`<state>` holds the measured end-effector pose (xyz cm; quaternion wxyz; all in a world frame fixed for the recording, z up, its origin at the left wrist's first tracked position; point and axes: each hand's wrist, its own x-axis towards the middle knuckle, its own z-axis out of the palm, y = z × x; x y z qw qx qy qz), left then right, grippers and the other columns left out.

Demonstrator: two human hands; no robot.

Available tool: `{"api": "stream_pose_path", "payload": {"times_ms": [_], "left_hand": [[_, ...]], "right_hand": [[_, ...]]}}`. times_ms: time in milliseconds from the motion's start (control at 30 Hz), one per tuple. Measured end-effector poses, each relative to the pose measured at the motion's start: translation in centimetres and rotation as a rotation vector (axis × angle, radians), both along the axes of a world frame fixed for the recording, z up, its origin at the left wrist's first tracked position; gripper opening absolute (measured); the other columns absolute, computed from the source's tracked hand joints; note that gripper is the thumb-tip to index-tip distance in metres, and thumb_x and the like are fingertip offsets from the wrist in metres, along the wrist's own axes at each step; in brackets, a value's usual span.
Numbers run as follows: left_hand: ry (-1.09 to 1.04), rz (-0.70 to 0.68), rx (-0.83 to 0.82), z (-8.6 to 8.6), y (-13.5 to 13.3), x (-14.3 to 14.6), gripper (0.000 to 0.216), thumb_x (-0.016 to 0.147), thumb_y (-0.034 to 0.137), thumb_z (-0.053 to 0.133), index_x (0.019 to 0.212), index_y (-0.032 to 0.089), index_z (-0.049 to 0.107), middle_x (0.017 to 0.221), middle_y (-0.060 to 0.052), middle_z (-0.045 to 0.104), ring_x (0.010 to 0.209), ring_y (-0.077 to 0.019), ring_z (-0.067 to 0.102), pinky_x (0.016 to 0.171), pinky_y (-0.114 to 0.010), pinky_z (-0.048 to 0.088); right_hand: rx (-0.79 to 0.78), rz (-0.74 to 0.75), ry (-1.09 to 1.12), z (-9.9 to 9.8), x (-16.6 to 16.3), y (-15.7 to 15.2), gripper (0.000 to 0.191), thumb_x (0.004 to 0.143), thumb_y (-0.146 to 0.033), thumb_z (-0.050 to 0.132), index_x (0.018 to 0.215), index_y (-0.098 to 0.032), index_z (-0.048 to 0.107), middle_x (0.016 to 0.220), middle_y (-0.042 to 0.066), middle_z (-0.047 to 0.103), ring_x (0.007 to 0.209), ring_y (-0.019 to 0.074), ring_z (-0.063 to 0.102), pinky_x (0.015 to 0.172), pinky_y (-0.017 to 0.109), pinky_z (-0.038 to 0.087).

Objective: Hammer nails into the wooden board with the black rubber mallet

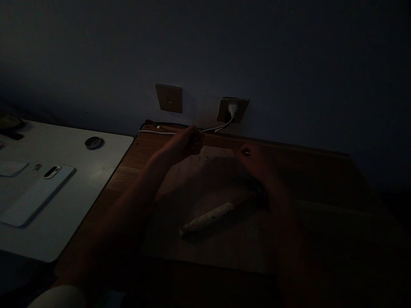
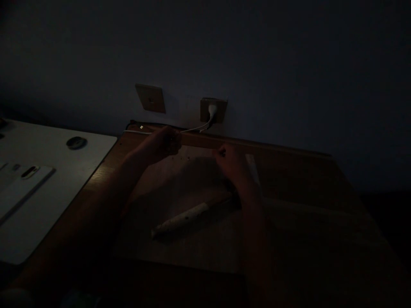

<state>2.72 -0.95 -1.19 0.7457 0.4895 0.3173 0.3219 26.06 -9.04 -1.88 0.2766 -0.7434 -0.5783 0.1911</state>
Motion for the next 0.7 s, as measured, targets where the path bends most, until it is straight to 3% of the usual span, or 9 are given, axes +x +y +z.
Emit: {"api": "stream_pose_path", "payload": {"times_ms": [100, 167, 300, 400, 467, 567, 700], "left_hand": [[0.004, -0.036, -0.084, 0.0, -0.2, 0.1, 0.030, 0.094, 0.033, 0.055, 0.068, 0.021, 0.050, 0.056, 0.006, 0.034, 0.046, -0.0080, 0.029, 0.043, -0.018, 0.025], [0.111, -0.015, -0.042, -0.5, -0.3, 0.4, 0.031, 0.096, 0.033, 0.054, 0.067, 0.021, 0.050, 0.056, 0.006, 0.035, 0.046, -0.0077, 0.028, 0.043, -0.019, 0.024], [0.397, 0.025, 0.263, -1.7, -0.5, 1.0, 0.023, 0.088, 0.023, 0.065, 0.067, 0.017, 0.058, 0.059, 0.005, 0.046, 0.051, -0.0064, 0.035, 0.046, -0.018, 0.024], [0.296, -0.011, 0.178, -1.5, -0.7, 1.0, 0.017, 0.091, 0.025, 0.065, 0.077, 0.016, 0.065, 0.057, 0.006, 0.042, 0.049, -0.0062, 0.032, 0.046, -0.018, 0.024], [0.103, 0.020, 0.029, -0.5, -0.8, 0.8, 0.018, 0.098, 0.026, 0.058, 0.084, 0.016, 0.065, 0.059, 0.007, 0.037, 0.048, -0.0067, 0.029, 0.044, -0.019, 0.023], [-0.099, 0.145, -0.022, 0.9, -0.9, 0.6, 0.017, 0.099, 0.019, 0.051, 0.093, 0.018, 0.066, 0.068, 0.002, 0.045, 0.054, -0.0085, 0.039, 0.046, -0.019, 0.031], [-0.078, 0.172, -0.036, 0.7, -0.7, 0.8, 0.022, 0.098, 0.022, 0.047, 0.092, 0.018, 0.067, 0.069, 0.001, 0.048, 0.056, -0.0102, 0.043, 0.048, -0.021, 0.034]], "right_hand": [[-0.073, 0.025, -0.150, -0.7, -0.4, -0.4, 0.023, 0.089, -0.027, 0.069, 0.067, -0.025, 0.061, 0.086, 0.013, 0.076, 0.101, 0.0329, 0.073, 0.090, 0.041, 0.051], [-0.109, 0.053, -0.205, -1.0, -0.6, -0.7, 0.023, 0.087, -0.018, 0.067, 0.066, -0.025, 0.062, 0.089, 0.016, 0.077, 0.105, 0.0348, 0.073, 0.093, 0.043, 0.051], [-0.120, 0.103, -0.215, -0.8, -0.8, -0.7, 0.027, 0.086, -0.010, 0.062, 0.064, -0.025, 0.059, 0.092, 0.015, 0.078, 0.105, 0.0329, 0.073, 0.095, 0.042, 0.050], [-0.101, 0.104, -0.162, 0.0, -0.6, -0.5, 0.023, 0.086, -0.015, 0.062, 0.066, -0.025, 0.059, 0.086, 0.011, 0.076, 0.094, 0.0291, 0.072, 0.089, 0.040, 0.051], [-0.070, 0.092, 0.011, 0.7, -0.3, -0.4, 0.016, 0.087, -0.022, 0.062, 0.071, -0.025, 0.060, 0.081, 0.007, 0.072, 0.081, 0.0241, 0.069, 0.076, 0.036, 0.051], [0.006, 0.094, 0.481, 1.7, -0.2, -0.3, 0.018, 0.088, -0.039, 0.058, 0.076, -0.026, 0.057, 0.074, 0.002, 0.063, 0.062, 0.0168, 0.055, 0.055, 0.029, 0.042], [0.122, 0.044, 1.085, 1.9, -0.6, 0.1, 0.024, 0.084, -0.042, 0.065, 0.072, -0.025, 0.053, 0.068, -0.002, 0.053, 0.055, 0.0118, 0.044, 0.046, 0.023, 0.034]]}}
